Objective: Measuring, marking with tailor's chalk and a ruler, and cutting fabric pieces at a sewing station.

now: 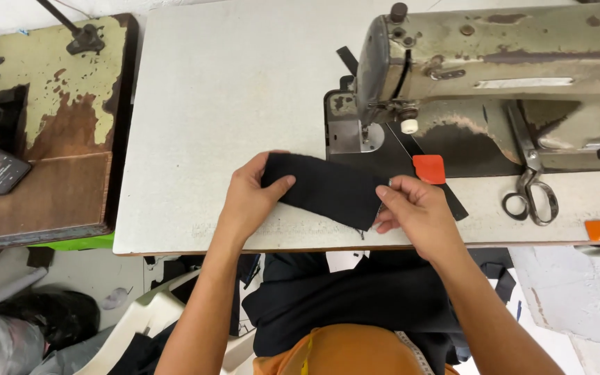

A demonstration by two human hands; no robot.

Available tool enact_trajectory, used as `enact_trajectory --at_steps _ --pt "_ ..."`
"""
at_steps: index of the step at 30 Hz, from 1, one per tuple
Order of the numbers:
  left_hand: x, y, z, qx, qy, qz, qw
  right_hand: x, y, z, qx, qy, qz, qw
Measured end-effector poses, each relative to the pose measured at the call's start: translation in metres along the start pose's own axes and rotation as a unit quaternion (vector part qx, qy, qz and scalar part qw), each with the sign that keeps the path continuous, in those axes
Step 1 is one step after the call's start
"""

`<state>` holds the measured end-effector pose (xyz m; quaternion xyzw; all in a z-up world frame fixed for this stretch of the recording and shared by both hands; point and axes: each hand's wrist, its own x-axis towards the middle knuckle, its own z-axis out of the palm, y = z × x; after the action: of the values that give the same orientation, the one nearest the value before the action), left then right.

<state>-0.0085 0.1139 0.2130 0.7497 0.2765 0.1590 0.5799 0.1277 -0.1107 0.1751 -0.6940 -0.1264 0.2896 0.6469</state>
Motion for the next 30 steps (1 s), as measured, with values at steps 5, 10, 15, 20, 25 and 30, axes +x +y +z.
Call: enact_trajectory --at_steps 5,10,15,20,25,30 --pt "0.029 -0.004 0.004 0.142 0.033 0.071 0.987 -0.029 -0.012 0.018 -0.059 -0.045 0.054 0.996" --pt "0.026 -0.045 0.017 0.37 0.112 0.256 0.886 -0.042 -0.019 0.01 -0.284 0.008 -0.199 0.938" --pt "0.002 -0.038 0.022 0.385 0.027 0.269 0.882 0.002 0.011 -0.043 -0.54 0.099 -0.418 0.724" --pt "0.02 -0.036 0.018 0.396 -0.13 0.297 0.859 0.035 0.009 -0.068 -0.551 0.089 -0.328 0.763" --pt "0.021 -0.021 0.019 0.368 -0.151 0.318 0.861 0.076 0.046 -0.091 -0.574 0.154 -0.383 0.707" --pt "0.076 -0.103 0.03 0.321 -0.075 0.346 0.878 -0.002 -0.055 -0.105 -0.449 0.12 -0.484 0.742"
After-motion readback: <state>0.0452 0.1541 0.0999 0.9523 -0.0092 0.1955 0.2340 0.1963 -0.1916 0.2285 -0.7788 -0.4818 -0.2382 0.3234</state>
